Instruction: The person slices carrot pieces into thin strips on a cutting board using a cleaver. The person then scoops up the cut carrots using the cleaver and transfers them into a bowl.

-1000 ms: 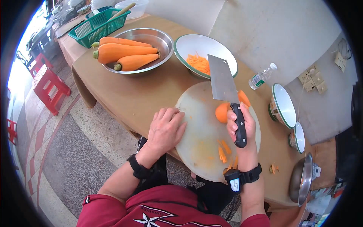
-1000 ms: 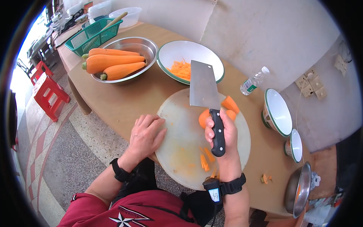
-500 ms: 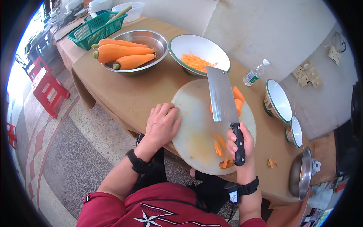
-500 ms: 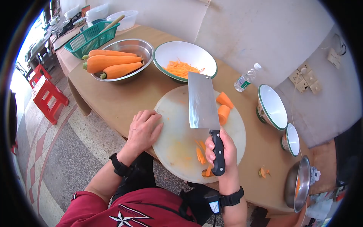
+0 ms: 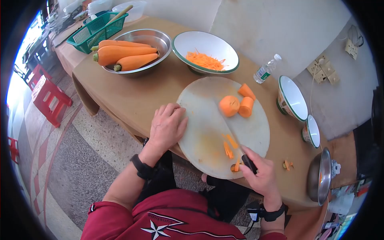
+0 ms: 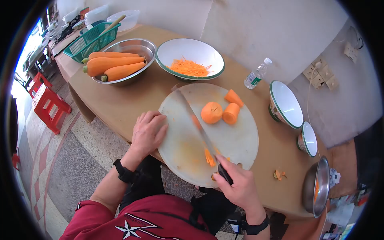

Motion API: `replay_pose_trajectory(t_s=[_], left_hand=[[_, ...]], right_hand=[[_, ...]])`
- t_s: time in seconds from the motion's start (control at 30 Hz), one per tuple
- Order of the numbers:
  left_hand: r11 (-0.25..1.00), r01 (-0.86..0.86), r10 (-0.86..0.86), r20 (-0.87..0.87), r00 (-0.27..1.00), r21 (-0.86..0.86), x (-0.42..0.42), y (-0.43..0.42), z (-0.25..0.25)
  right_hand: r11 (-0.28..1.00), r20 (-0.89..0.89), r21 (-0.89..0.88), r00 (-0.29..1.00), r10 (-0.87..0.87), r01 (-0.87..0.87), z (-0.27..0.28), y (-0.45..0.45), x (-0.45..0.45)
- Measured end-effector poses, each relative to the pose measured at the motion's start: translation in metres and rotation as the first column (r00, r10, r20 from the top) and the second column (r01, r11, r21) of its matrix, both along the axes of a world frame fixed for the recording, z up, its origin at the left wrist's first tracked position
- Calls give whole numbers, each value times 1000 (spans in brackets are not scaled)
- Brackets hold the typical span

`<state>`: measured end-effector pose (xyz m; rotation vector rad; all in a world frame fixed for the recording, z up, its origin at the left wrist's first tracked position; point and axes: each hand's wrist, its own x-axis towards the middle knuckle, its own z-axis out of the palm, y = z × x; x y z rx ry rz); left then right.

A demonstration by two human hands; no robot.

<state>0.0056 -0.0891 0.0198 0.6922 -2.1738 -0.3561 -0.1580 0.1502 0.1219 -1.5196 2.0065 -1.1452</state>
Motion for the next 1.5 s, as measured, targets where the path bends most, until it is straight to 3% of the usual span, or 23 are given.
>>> replay_pose_trajectory(t_s=[0.03, 0.1, 0.17, 0.2, 0.27, 0.6, 0.83, 0.93, 1.03, 1.1, 1.17, 1.23, 1.33, 1.5], left_hand=[[1000, 8, -8, 6, 1000, 4, 0, 0, 0], [1000, -1, 1, 1, 1000, 22, 0, 1, 1], [999, 9, -10, 13, 1000, 41, 2, 1, 2], [998, 13, -14, 19, 1000, 57, 2, 1, 3], [998, 16, -17, 22, 1000, 63, 2, 1, 2], [998, 20, -23, 57, 998, 54, 1, 1, 4], [999, 33, -32, 58, 998, -6, 0, -1, 4], [998, 44, -50, 124, 991, 50, 2, -4, 13], [998, 62, -65, 273, 960, 18, -3, -14, 31], [995, 96, -102, 386, 917, 34, -11, -23, 45], [987, 158, -144, 417, 898, 2, -23, -34, 53], [974, 225, -190, 451, 872, -26, -37, -44, 58], [950, 305, -230, 514, 826, -66, -64, -54, 62], [945, 316, -146, 753, 642, -85, -98, -66, 63]], right_hand=[[992, -444, -68, 894, 68, -109, -1, 1, 0], [998, -517, 23, 854, 60, -56, -2, 9, 2], [995, -745, 70, 660, 97, -66, -7, 14, -2], [995, -742, 72, 663, 96, -63, -9, 18, -5], [997, -838, 70, 539, 80, -39, -14, 24, -14], [997, -886, 77, 458, 77, -18, -43, 66, -57], [991, -844, 87, 537, 17, 104, -53, 75, -59], [987, -816, 60, 576, -39, 152, -63, 78, -57], [966, -830, -2, 539, -146, 258, -74, 85, -52], [911, -836, -160, 438, -330, 381, -76, 90, -50], [901, -807, -178, 464, -364, 397, -85, 97, -54], [857, -784, -284, 410, -466, 430, -87, 97, -54], [841, -776, -303, 396, -490, 448, -88, 95, -54], [828, -784, -322, 361, -505, 460, -88, 95, -54]])
